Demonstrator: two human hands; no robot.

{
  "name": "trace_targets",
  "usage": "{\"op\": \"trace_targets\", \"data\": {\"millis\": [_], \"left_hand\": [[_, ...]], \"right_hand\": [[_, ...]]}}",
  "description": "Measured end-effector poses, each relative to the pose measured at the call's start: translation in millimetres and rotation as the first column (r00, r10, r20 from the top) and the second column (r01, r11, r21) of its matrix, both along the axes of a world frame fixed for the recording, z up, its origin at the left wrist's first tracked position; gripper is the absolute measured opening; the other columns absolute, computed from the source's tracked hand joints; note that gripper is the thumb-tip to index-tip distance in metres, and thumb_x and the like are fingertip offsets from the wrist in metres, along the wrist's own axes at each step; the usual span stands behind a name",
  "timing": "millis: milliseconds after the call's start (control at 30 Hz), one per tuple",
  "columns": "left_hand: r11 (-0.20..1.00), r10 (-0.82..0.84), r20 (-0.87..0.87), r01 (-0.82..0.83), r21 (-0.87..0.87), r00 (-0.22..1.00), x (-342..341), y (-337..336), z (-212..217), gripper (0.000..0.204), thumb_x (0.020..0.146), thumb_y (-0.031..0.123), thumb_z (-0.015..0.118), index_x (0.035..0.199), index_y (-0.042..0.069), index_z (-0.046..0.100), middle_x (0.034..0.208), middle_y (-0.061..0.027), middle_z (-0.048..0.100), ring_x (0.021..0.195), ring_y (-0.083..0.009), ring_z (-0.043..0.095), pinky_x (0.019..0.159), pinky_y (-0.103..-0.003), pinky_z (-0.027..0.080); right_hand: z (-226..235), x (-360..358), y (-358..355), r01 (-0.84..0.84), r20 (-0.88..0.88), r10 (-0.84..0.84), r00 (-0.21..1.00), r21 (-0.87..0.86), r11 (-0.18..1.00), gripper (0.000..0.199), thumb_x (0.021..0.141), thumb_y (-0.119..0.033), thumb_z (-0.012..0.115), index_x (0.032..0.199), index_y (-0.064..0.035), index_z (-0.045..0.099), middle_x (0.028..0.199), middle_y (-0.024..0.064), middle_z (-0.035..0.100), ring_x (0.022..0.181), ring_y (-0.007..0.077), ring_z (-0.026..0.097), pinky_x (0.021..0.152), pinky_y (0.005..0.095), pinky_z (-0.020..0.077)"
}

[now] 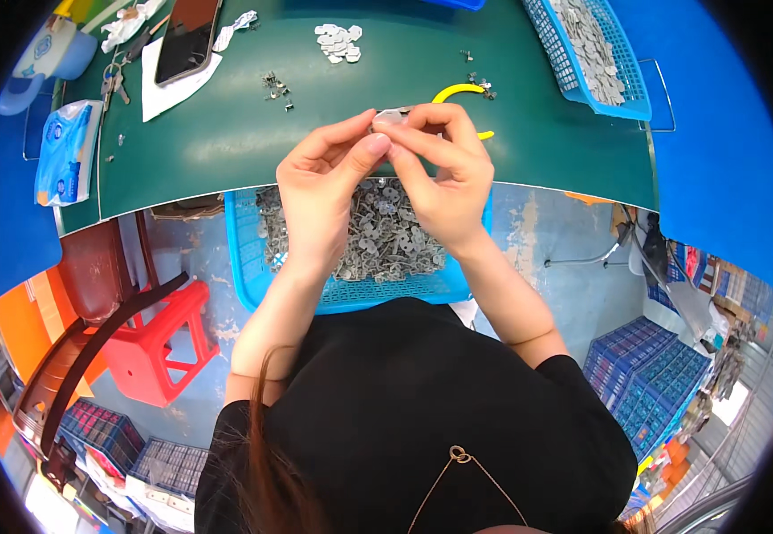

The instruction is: Assembling small metal components and plastic bases using pliers at a workbench.

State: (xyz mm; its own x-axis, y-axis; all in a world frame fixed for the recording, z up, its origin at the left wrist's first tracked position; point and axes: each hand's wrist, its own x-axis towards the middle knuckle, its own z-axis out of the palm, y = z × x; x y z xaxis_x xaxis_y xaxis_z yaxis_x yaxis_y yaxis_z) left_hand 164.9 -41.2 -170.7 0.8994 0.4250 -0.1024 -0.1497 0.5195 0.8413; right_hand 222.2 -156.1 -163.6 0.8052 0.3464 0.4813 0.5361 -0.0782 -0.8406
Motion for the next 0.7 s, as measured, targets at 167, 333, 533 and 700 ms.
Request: {"op": "trace_targets", "data": {"millis": [167,333,533,700], "left_hand": [[0.998,0.035,-0.029,-0.036,-0.051,0.999,5.2,5.0,-2.6,0.022,0.083,0.002,0.068,0.104,-0.005,0.063,0.095,-0.0134,0.067,0.085,-0.0161,0.066,0.077,-0.027,0.056],[1.000,0.020,-0.038,-0.020,0.009,0.999,3.5,5.8,0.2,0.023,0.084,0.004,0.068,0.104,-0.005,0.063,0.092,-0.0131,0.068,0.084,-0.0167,0.067,0.077,-0.027,0.055],[0.999,0.026,-0.032,-0.025,0.031,0.999,-1.8,8.2,-2.0,0.023,0.084,0.004,0.068,0.104,-0.004,0.063,0.091,-0.0131,0.068,0.084,-0.0165,0.067,0.077,-0.027,0.055],[0.998,0.060,-0.042,-0.059,0.031,0.997,-3.1,12.0,-2.2,0.025,0.083,0.003,0.068,0.107,-0.004,0.063,0.092,-0.0125,0.068,0.085,-0.0161,0.066,0.078,-0.027,0.055]], "right_hand": [[7.7,32.3,-14.9,-0.105,0.033,0.109,0.994,-0.099,0.990,0.016,0.078,-0.002,0.067,0.094,-0.0018,0.071,0.092,0.0062,0.066,0.085,0.0141,0.059,0.078,0.0281,0.0475],[0.4,125.3,-32.2,0.292,0.218,-0.207,0.954,-0.510,0.809,0.019,0.078,-0.013,0.071,0.093,-0.0025,0.071,0.089,0.0108,0.067,0.080,0.0166,0.064,0.076,0.0255,0.0500],[-9.3,149.2,-32.6,0.221,0.118,-0.192,0.974,-0.682,0.698,0.019,0.081,-0.015,0.066,0.096,-0.0045,0.070,0.086,0.0101,0.067,0.077,0.0216,0.065,0.072,0.0307,0.0503],[10.2,133.5,-35.3,0.145,-0.079,-0.201,0.976,-0.448,0.882,0.018,0.087,-0.014,0.062,0.099,-0.0048,0.071,0.082,0.0036,0.066,0.070,0.0110,0.057,0.066,0.0233,0.0452]]}}
